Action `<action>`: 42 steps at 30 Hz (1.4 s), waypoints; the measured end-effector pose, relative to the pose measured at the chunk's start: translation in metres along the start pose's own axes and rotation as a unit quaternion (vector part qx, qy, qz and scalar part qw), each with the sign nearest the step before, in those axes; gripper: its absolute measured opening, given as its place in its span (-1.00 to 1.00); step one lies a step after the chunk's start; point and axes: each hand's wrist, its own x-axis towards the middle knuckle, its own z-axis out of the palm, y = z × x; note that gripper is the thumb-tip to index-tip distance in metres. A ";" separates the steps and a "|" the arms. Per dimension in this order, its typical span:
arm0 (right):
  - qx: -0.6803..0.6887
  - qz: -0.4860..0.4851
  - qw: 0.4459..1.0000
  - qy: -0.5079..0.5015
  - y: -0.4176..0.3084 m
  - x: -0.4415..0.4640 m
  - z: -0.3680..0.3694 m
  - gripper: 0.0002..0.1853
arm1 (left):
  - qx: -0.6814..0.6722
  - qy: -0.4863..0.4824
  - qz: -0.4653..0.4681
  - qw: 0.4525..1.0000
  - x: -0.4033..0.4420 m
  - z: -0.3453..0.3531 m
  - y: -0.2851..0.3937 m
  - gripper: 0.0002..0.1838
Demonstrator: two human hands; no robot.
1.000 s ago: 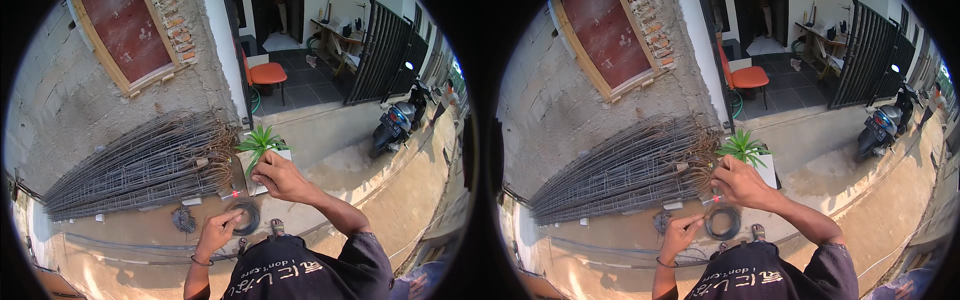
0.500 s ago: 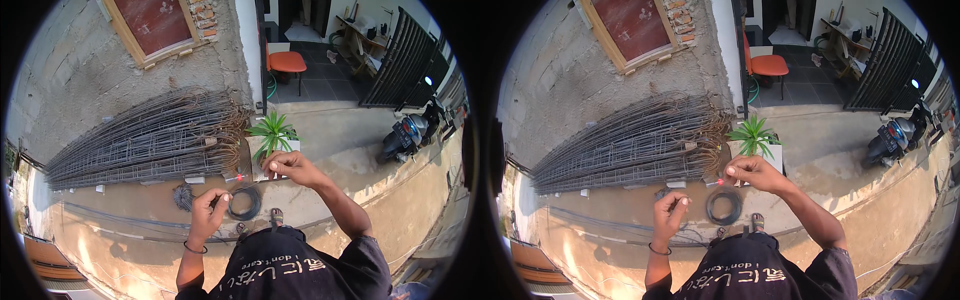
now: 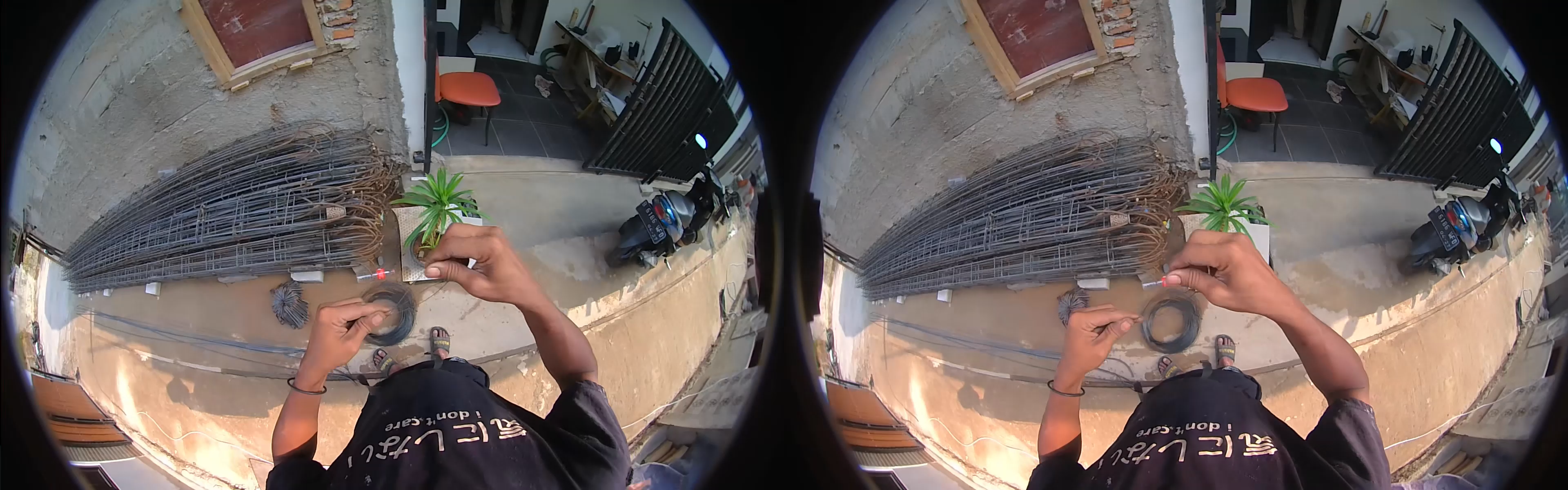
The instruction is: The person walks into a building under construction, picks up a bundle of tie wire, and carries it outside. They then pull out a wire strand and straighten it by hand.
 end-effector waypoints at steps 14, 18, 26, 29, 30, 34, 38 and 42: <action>-0.045 -0.011 0.991 -0.128 0.007 0.020 -0.008 -0.79 | -0.052 0.053 0.045 0.996 -0.012 -0.002 0.000 -0.85; 0.109 0.019 0.962 -0.248 0.028 0.001 0.025 -0.84 | -0.138 0.124 0.054 0.981 -0.008 -0.018 0.000 -0.83; 0.076 -0.025 0.982 -0.173 -0.008 0.024 0.007 -0.82 | 0.045 0.106 0.026 0.993 -0.004 -0.018 -0.007 -0.87; 0.043 0.048 0.993 -0.098 0.021 0.032 0.011 -0.81 | -0.066 0.033 0.006 0.997 -0.008 -0.016 -0.002 -0.85; 0.092 0.091 0.982 -0.135 0.041 0.027 0.019 -0.80 | -0.067 0.033 0.005 0.997 -0.008 -0.019 -0.005 -0.85; 0.032 0.070 0.976 -0.203 0.051 0.006 0.036 -0.76 | -0.105 0.072 -0.011 0.992 -0.007 -0.029 -0.022 -0.82; -0.113 -0.042 0.993 -0.018 0.020 0.012 0.029 -0.55 | -0.081 0.082 -0.035 0.993 -0.009 -0.030 -0.023 -0.80; -0.290 -0.165 0.943 -0.007 -0.008 0.022 0.029 -0.46 | -0.081 0.055 -0.030 0.995 0.000 -0.023 -0.015 -0.80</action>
